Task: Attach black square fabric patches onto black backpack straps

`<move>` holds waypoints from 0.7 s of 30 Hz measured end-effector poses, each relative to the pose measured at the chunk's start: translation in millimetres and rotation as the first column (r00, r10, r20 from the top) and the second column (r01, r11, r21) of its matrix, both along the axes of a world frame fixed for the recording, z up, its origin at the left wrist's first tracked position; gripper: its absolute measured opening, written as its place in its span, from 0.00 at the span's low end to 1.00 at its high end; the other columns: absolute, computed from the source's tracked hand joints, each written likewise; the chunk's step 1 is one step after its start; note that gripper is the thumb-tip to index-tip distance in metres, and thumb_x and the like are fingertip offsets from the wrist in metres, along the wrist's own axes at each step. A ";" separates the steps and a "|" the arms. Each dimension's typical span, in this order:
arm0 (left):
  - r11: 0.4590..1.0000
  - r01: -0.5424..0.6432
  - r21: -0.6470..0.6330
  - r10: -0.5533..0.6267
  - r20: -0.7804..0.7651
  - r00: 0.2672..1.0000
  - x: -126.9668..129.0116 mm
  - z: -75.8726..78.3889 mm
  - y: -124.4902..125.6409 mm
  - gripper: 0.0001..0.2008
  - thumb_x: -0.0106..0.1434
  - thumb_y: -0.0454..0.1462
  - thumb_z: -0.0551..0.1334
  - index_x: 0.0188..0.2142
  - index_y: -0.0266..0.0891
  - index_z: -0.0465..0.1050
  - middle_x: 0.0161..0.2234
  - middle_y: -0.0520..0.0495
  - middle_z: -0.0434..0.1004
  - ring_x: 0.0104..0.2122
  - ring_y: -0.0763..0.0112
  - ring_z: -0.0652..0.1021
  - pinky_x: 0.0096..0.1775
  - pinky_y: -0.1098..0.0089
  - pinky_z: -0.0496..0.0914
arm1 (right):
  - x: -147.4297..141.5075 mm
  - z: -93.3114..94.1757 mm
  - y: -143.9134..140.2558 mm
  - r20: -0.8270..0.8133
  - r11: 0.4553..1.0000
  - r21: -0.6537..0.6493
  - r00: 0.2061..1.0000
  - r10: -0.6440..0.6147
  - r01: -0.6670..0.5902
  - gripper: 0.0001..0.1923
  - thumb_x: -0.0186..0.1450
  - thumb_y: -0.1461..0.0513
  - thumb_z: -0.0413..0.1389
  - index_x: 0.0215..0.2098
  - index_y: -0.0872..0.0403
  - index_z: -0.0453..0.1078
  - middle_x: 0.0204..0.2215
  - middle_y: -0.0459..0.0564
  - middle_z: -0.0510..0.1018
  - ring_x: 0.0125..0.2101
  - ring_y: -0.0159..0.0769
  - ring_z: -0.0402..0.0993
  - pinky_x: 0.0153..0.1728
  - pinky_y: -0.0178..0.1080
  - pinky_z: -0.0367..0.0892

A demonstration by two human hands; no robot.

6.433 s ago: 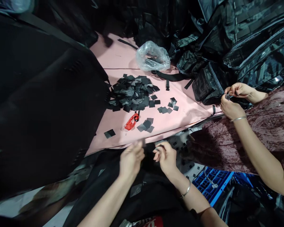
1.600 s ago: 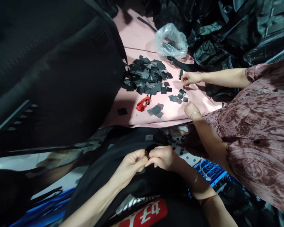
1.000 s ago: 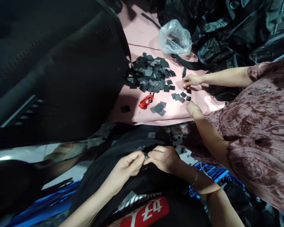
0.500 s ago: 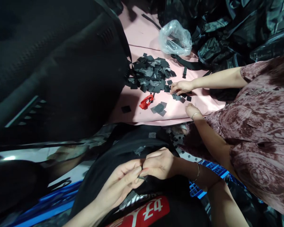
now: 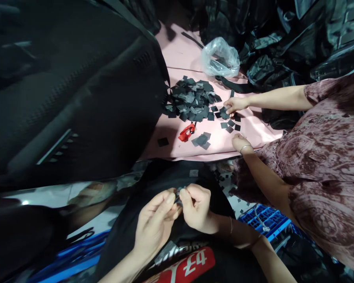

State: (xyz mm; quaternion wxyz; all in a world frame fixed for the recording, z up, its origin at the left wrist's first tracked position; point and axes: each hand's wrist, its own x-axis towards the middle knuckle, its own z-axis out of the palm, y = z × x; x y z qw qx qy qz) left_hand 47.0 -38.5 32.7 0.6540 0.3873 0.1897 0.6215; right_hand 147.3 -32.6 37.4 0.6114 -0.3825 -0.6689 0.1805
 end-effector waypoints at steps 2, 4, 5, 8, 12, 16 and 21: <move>0.986 -0.111 0.122 0.118 -0.050 0.992 4.7 -6.0 5.3 0.18 0.58 0.42 0.62 0.22 0.31 0.59 0.21 0.53 0.53 0.19 0.84 0.58 0.21 0.80 0.54 | -3.4 -3.9 3.1 -0.015 0.998 -0.021 0.998 -0.064 0.063 0.19 0.65 0.61 0.47 0.17 0.59 0.52 0.15 0.45 0.56 0.18 0.22 0.53 0.21 0.30 0.51; 0.953 -0.185 0.241 0.215 -0.105 0.971 7.9 -10.4 11.4 0.17 0.61 0.40 0.59 0.22 0.32 0.59 0.22 0.52 0.54 0.20 0.83 0.59 0.21 0.79 0.55 | -6.0 -7.5 7.5 -0.090 0.997 -0.055 0.995 -0.052 0.047 0.19 0.65 0.60 0.46 0.18 0.59 0.51 0.15 0.45 0.56 0.17 0.23 0.53 0.20 0.30 0.50; 0.929 -0.218 0.300 0.266 -0.131 0.955 8.2 -11.2 14.5 0.16 0.62 0.39 0.57 0.22 0.32 0.59 0.22 0.51 0.55 0.20 0.82 0.60 0.21 0.78 0.56 | -6.6 -8.6 9.8 -0.133 0.997 -0.068 0.990 -0.049 0.040 0.20 0.65 0.59 0.46 0.18 0.59 0.51 0.15 0.45 0.55 0.17 0.23 0.52 0.19 0.30 0.50; 0.825 -0.279 0.492 0.424 -0.211 0.881 2.2 -6.5 22.2 0.14 0.64 0.36 0.54 0.22 0.33 0.61 0.23 0.50 0.58 0.22 0.80 0.63 0.24 0.76 0.60 | -3.7 -6.2 15.5 -0.189 0.996 -0.083 0.982 0.004 -0.020 0.18 0.66 0.59 0.47 0.20 0.59 0.52 0.16 0.44 0.55 0.18 0.22 0.53 0.19 0.28 0.52; 0.570 -0.226 0.790 0.682 -0.302 0.666 -15.5 7.9 27.8 0.10 0.62 0.28 0.54 0.24 0.33 0.61 0.23 0.50 0.59 0.24 0.80 0.64 0.27 0.77 0.61 | 11.2 11.5 17.1 0.097 0.992 -0.019 0.987 0.127 -0.126 0.07 0.64 0.62 0.51 0.36 0.57 0.67 0.31 0.47 0.69 0.30 0.25 0.67 0.33 0.29 0.65; 0.369 -0.132 0.920 0.829 -0.262 0.493 -26.5 12.9 28.0 0.07 0.60 0.25 0.55 0.27 0.32 0.60 0.25 0.49 0.59 0.26 0.80 0.63 0.29 0.77 0.60 | 25.4 36.8 12.3 0.305 0.990 0.121 0.952 0.026 -0.066 0.09 0.58 0.61 0.58 0.37 0.56 0.72 0.36 0.50 0.71 0.35 0.27 0.68 0.37 0.29 0.65; 0.239 0.027 0.971 0.879 -0.229 0.419 -31.4 12.0 26.4 0.05 0.60 0.25 0.54 0.29 0.31 0.62 0.26 0.48 0.58 0.25 0.78 0.62 0.27 0.76 0.59 | 31.9 54.7 7.5 0.364 0.980 -0.095 0.910 0.198 -0.175 0.06 0.57 0.62 0.59 0.31 0.57 0.74 0.30 0.48 0.74 0.30 0.27 0.70 0.31 0.28 0.65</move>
